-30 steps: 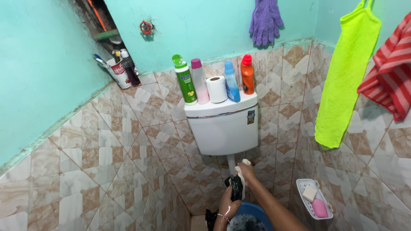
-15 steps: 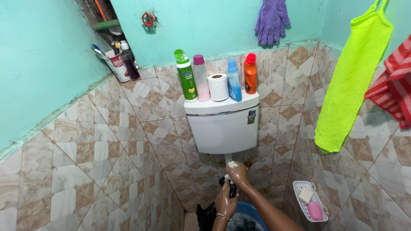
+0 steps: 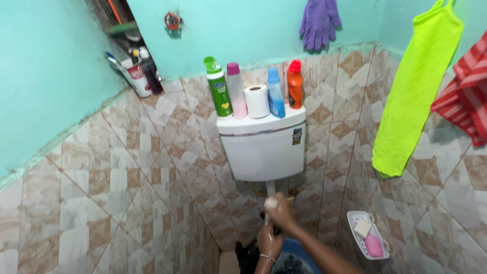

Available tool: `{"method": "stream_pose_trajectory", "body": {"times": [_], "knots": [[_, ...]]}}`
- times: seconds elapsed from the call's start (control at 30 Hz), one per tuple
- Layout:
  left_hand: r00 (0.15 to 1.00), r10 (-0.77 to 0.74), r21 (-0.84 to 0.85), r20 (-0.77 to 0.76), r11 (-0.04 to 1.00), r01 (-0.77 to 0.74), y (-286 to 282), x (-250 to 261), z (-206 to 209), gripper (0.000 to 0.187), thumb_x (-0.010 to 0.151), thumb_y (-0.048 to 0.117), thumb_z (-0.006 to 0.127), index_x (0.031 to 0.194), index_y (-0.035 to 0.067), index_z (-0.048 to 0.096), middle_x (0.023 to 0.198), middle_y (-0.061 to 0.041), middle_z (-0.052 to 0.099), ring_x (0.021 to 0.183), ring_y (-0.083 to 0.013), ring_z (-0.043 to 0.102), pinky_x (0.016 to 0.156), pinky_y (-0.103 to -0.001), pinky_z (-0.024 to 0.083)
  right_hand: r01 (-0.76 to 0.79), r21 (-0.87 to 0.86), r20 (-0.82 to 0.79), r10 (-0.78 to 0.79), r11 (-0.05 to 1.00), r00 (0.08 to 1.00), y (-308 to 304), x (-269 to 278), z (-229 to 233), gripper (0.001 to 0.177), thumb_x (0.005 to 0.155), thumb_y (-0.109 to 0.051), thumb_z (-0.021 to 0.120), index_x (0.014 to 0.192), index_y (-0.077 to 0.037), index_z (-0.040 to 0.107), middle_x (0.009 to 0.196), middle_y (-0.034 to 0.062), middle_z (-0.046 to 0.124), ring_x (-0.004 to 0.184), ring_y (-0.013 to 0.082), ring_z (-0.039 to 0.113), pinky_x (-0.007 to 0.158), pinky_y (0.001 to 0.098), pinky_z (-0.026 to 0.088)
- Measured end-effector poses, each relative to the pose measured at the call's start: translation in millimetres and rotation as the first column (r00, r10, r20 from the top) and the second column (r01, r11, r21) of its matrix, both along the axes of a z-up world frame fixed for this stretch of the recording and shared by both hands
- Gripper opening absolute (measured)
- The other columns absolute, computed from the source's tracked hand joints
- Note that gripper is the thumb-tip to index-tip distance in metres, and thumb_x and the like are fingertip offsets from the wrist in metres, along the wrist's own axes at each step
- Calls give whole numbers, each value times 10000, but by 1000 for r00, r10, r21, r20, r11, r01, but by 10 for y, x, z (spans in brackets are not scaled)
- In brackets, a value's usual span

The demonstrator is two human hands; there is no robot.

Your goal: The person washes black shoes by hand in a blue bucket filled with soapy water, using a red scrub brush and a white cloth.

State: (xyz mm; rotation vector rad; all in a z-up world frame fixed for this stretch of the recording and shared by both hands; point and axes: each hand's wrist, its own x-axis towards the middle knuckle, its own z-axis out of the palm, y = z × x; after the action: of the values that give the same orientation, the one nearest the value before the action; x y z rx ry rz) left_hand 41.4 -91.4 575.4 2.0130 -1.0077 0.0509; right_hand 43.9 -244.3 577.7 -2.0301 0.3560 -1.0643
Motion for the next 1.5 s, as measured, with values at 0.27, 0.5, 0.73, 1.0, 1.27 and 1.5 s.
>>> {"method": "stream_pose_trajectory", "body": {"times": [0.27, 0.5, 0.73, 1.0, 1.27, 1.5], "knots": [[992, -126, -4, -25, 992, 126, 102, -127, 18, 331, 778, 208, 750, 1046, 38, 655, 1054, -196, 714, 982, -445, 651, 784, -527, 531, 5, 514, -121, 67, 858, 990, -149, -118, 98, 186, 800, -148, 699, 797, 35, 667, 780, 173, 702, 752, 314, 671, 686, 458, 535], [965, -112, -55, 236, 990, 128, -190, 187, -470, 323, 768, 200, 773, 1030, 26, 702, 993, -221, 723, 957, -466, 675, 795, -558, 518, 160, -228, 78, -146, 960, 986, 591, -384, 48, 212, 664, -181, 785, 777, -61, 651, 738, 115, 680, 704, 258, 681, 609, 397, 515], [981, -192, -148, 27, 970, 194, 80, -77, 158, 426, 756, 247, 805, 1090, 18, 670, 1047, -202, 705, 930, -429, 681, 767, -478, 546, 151, 470, -135, -99, 870, 986, -265, 3, 85, 247, 837, -233, 694, 907, 4, 701, 784, 118, 729, 691, 188, 704, 604, 352, 548], [971, -98, -262, 219, 953, 155, 82, -267, 946, 466, 664, 181, 905, 1056, 45, 694, 1152, -159, 528, 1110, -386, 484, 953, -495, 358, -252, 929, 287, -99, 270, 953, -100, -426, -252, 260, 967, -315, 568, 1007, -92, 695, 907, 40, 720, 826, 160, 692, 710, 335, 562], [908, -86, -329, -409, 943, -59, 45, -249, 925, 452, 694, 153, 880, 1061, 34, 645, 968, -137, 734, 941, -263, 728, 894, -364, 551, -408, 896, 438, -206, 174, 875, -1, -449, -46, 611, 968, -623, 414, 859, -60, 624, 782, 70, 654, 692, 183, 638, 653, 335, 540], [898, -33, -284, -438, 953, -103, -34, -260, 603, 452, 704, 27, 788, 1152, 12, 724, 966, -145, 805, 916, -225, 775, 831, -357, 571, -196, 408, 424, 5, 892, 906, 248, -587, 674, 187, 934, -276, 598, 849, -110, 592, 787, 43, 605, 719, 173, 569, 658, 348, 473]]}}
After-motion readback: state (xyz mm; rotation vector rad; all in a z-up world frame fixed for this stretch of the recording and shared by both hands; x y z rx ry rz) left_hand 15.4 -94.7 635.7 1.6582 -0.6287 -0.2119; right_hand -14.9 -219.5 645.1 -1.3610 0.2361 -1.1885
